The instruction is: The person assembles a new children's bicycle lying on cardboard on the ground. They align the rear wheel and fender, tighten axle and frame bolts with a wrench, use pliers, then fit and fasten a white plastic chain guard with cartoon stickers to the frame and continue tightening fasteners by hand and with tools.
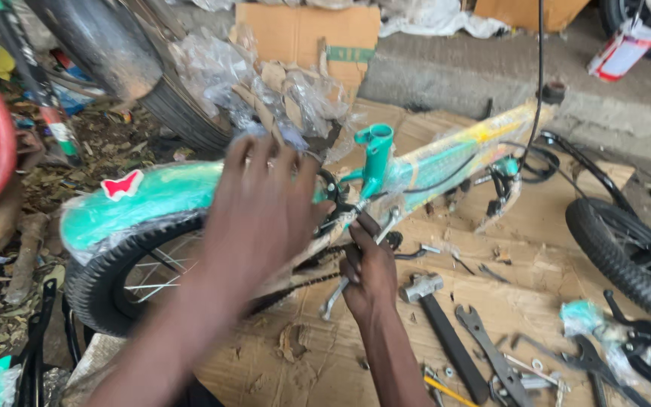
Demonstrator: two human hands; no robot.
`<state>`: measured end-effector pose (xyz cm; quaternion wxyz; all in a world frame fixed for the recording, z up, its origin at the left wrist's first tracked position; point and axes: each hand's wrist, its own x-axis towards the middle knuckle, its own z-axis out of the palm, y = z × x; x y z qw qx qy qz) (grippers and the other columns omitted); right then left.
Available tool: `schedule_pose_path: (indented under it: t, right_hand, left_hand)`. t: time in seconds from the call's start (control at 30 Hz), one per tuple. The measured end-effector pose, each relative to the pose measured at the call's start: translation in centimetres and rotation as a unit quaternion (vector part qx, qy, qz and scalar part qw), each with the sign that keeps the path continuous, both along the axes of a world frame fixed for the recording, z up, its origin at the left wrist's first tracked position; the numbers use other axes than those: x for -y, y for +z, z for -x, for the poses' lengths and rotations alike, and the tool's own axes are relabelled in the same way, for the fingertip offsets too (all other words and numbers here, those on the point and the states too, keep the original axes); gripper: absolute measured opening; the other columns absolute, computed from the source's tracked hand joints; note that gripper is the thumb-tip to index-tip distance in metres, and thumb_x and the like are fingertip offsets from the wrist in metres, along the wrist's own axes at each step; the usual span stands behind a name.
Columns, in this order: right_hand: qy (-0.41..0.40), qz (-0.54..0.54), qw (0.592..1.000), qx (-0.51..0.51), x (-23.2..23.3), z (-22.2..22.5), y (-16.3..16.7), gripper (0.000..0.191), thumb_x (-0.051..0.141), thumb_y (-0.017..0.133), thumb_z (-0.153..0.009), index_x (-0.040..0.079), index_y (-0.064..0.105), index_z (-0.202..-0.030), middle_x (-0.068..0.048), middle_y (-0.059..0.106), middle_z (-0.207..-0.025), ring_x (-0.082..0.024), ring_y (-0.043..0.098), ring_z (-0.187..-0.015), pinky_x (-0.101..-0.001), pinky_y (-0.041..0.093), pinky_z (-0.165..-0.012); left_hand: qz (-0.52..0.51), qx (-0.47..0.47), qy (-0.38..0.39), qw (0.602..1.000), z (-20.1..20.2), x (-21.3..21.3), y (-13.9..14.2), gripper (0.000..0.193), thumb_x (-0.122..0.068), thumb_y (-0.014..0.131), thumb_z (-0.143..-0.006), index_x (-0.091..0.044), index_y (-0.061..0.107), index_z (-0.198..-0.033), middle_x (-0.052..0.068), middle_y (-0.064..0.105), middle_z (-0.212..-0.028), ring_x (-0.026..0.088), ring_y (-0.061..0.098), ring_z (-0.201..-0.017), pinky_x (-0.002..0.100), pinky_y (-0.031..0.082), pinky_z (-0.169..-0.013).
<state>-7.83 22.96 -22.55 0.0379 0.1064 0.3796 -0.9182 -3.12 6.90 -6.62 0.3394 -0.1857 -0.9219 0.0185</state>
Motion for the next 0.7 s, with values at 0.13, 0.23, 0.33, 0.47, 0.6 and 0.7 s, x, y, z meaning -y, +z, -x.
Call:
schedule_pose_path:
  t: [0.13, 0.23, 0.33, 0.47, 0.6, 0.7]
  right_hand:
    - [0.049, 0.078, 0.995, -0.047, 0.2, 2.9, -3.1, 0.018, 0.000, 0.050, -0.097, 0.009, 0.058, -0.109, 0.003, 0.048, -0.064, -0.006, 0.036, -0.042, -0.0229, 0.027, -0.036]
    - [0.091, 0.089, 0.992, 0.002, -0.2, 5.3, -4.4, 0.011, 0.010, 0.050, -0.104, 0.009, 0.054, -0.094, 0.001, 0.046, -0.059, -0.008, 0.037, -0.041, -0.0229, 0.029, -0.036]
    - [0.121, 0.104, 0.987, -0.034, -0.4, 6.2, -5.1, 0.010, 0.004, 0.052, -0.101, 0.007, 0.056, -0.092, 0.001, 0.046, -0.059, -0.007, 0.038, -0.041, -0.0226, 0.029, -0.035]
    - [0.048, 0.097, 0.993, -0.049, 0.3, 5.6, -4.9, 0.015, -0.006, 0.053, -0.096, 0.009, 0.056, -0.094, 0.000, 0.054, -0.065, -0.005, 0.039, -0.042, -0.0207, 0.028, -0.035]
    - [0.040, 0.115, 0.992, -0.042, 0.8, 5.3, -3.9, 0.013, -0.003, 0.055, -0.098, 0.010, 0.056, -0.098, 0.000, 0.056, -0.066, -0.006, 0.040, -0.042, -0.0204, 0.027, -0.034]
    - [0.068, 0.114, 0.991, -0.028, 0.3, 5.7, -3.2, 0.021, -0.008, 0.052, -0.095, 0.010, 0.055, -0.103, -0.001, 0.056, -0.067, -0.006, 0.041, -0.041, -0.0211, 0.028, -0.034]
  left_hand:
    - [0.172, 0.423, 0.050, 0.888, 5.3, 0.6, 2.9, 0.077, -0.072, 0.079, -0.073, -0.006, 0.069, -0.111, 0.014, 0.075, -0.106, 0.033, 0.072, -0.103, 0.048, 0.055, -0.092]
    - [0.234, 0.402, 0.036, 0.885, 6.5, 0.3, 2.7, 0.079, -0.079, 0.078, -0.068, -0.006, 0.078, -0.098, 0.013, 0.077, -0.096, 0.032, 0.074, -0.092, 0.047, 0.058, -0.083]
    - [0.228, 0.418, 0.046, 0.878, 6.6, 0.1, 2.4, 0.078, -0.077, 0.079, -0.066, -0.004, 0.080, -0.091, 0.015, 0.079, -0.094, 0.033, 0.077, -0.089, 0.046, 0.060, -0.081]
    - [0.238, 0.455, 0.066, 0.856, 7.1, -0.2, 2.5, 0.079, -0.076, 0.081, -0.063, -0.004, 0.081, -0.095, 0.013, 0.080, -0.098, 0.033, 0.077, -0.093, 0.045, 0.060, -0.085]
    - [0.230, 0.450, 0.048, 0.861, 7.9, -0.4, 2.2, 0.083, -0.075, 0.085, -0.058, -0.005, 0.080, -0.101, 0.014, 0.078, -0.107, 0.033, 0.075, -0.101, 0.044, 0.058, -0.090]
    - [0.216, 0.451, 0.048, 0.865, 8.3, -0.4, 1.8, 0.089, -0.075, 0.088, -0.054, -0.003, 0.075, -0.105, 0.016, 0.077, -0.110, 0.034, 0.074, -0.103, 0.044, 0.058, -0.091]
